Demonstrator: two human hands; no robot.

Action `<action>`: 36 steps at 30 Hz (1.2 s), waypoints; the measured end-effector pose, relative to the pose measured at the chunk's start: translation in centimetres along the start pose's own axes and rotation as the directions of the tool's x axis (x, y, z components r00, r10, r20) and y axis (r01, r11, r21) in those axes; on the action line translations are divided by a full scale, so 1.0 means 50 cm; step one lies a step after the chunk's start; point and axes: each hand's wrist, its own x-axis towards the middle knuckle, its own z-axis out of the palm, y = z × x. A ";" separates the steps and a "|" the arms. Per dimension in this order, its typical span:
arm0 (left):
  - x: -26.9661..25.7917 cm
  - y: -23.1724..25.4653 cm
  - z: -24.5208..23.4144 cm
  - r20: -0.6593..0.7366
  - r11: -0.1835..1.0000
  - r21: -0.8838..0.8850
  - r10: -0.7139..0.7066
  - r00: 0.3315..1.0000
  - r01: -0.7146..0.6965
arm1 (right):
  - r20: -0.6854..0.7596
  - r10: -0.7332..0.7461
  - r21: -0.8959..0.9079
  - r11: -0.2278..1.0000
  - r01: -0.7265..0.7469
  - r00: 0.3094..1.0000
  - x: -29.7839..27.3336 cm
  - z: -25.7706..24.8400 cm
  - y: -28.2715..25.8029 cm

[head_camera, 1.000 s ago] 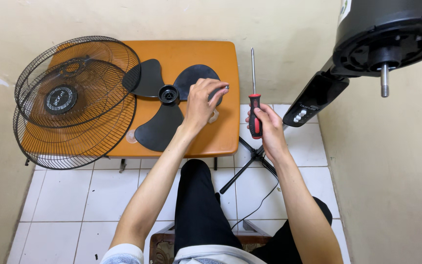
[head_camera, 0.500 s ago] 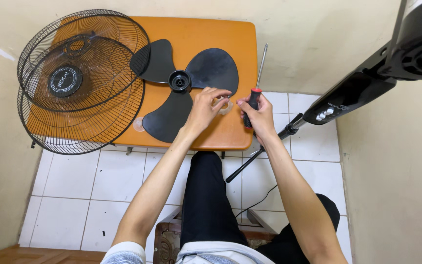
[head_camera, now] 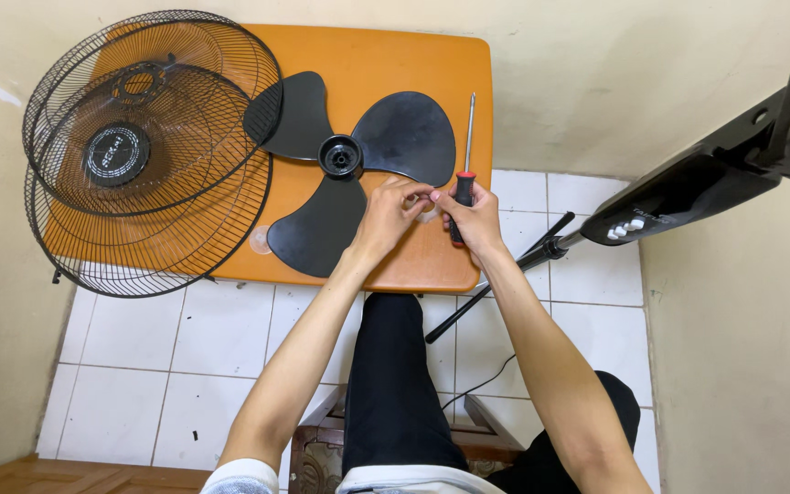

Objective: The person removes the front grille and a plastic ring from a standing electric fan, then uses a screwdriver to loosen and remove screws from the fan head. The fan blades and grille are placed on a nearby table.

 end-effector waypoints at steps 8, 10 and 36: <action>0.013 -0.021 0.002 0.060 0.991 0.107 -0.091 0.994 0.084 | -0.009 0.005 0.038 0.999 -0.004 1.000 0.021 0.005 0.009; 0.012 -0.026 0.003 0.034 0.983 0.186 -0.006 0.999 -0.001 | -0.017 0.013 0.016 1.000 -0.013 1.000 0.020 0.007 0.010; 0.028 0.055 0.020 -0.131 0.881 0.471 0.026 0.991 0.039 | -0.026 -0.199 -0.081 0.977 0.196 0.980 -0.111 -0.102 -0.053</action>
